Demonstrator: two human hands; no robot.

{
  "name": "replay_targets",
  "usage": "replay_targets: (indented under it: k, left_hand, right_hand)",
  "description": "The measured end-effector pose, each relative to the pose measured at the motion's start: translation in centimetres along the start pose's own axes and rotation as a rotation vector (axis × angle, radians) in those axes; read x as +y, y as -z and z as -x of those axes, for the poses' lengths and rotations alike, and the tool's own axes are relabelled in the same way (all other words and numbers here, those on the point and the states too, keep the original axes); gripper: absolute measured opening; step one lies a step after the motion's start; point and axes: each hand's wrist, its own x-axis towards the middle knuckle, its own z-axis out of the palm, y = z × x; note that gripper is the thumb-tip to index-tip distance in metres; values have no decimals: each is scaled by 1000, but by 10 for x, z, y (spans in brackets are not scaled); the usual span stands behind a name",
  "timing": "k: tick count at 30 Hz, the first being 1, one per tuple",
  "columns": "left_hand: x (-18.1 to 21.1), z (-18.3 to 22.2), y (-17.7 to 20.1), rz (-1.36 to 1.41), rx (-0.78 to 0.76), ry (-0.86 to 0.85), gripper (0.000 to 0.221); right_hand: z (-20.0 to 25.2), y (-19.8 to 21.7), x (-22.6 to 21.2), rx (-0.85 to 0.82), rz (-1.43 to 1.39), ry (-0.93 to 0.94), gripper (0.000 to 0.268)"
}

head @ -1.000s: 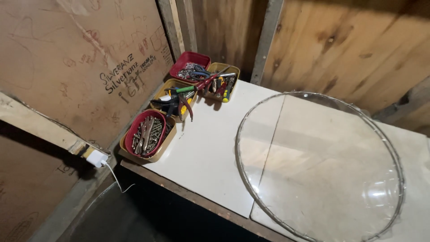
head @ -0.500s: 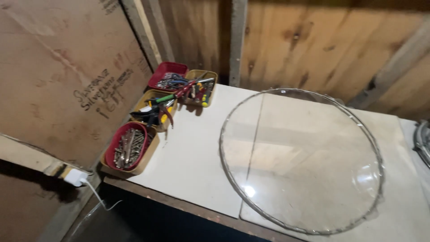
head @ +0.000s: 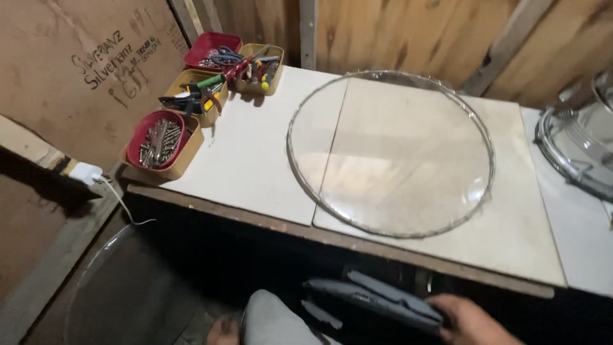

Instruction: Cutting a plastic drumhead to size using scissors around a metal hoop on a workbench

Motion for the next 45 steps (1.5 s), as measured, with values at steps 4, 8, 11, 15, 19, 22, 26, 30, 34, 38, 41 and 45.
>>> replay_targets:
  k: [4, 8, 11, 15, 19, 22, 26, 30, 34, 38, 41, 45]
  left_hand:
    - [82, 61, 76, 84, 12, -494, 48]
    - [99, 96, 61, 96, 9, -784, 47]
    - [103, 119, 48, -50, 65, -984, 62]
    - [114, 152, 53, -93, -65, -1069, 90]
    - [129, 177, 76, -189, -190, -967, 95]
    - [127, 158, 64, -69, -162, -1000, 91]
    - [151, 164, 83, -62, -152, -1075, 100]
    - [192, 194, 120, -170, -232, -1320, 115]
    - [217, 193, 114, -89, -270, -1497, 61]
    - [230, 199, 119, -209, -371, -1357, 36]
    - [231, 215, 128, -104, -440, -1306, 22]
    - [232, 225, 130, -79, -452, -1183, 25]
  right_hand:
    - [-13, 38, -56, 5, 63, -67, 57]
    - [-14, 45, -82, -28, 109, -34, 42]
    - [-10, 49, -105, -87, 107, -156, 51]
    - [-3, 49, -120, -106, 41, -157, 38]
    - [8, 54, -137, -91, -33, -212, 36]
    - [11, 56, -120, -96, -19, -240, 72]
    - [29, 76, -170, -107, -49, -284, 43]
    - [41, 85, -194, -115, 1, -304, 54]
    - [41, 82, -180, -103, 46, -278, 63]
    - [52, 96, -189, -129, -42, -260, 45]
    - [54, 100, -173, -104, -36, -236, 38]
    - [54, 100, -149, -88, -47, -284, 51]
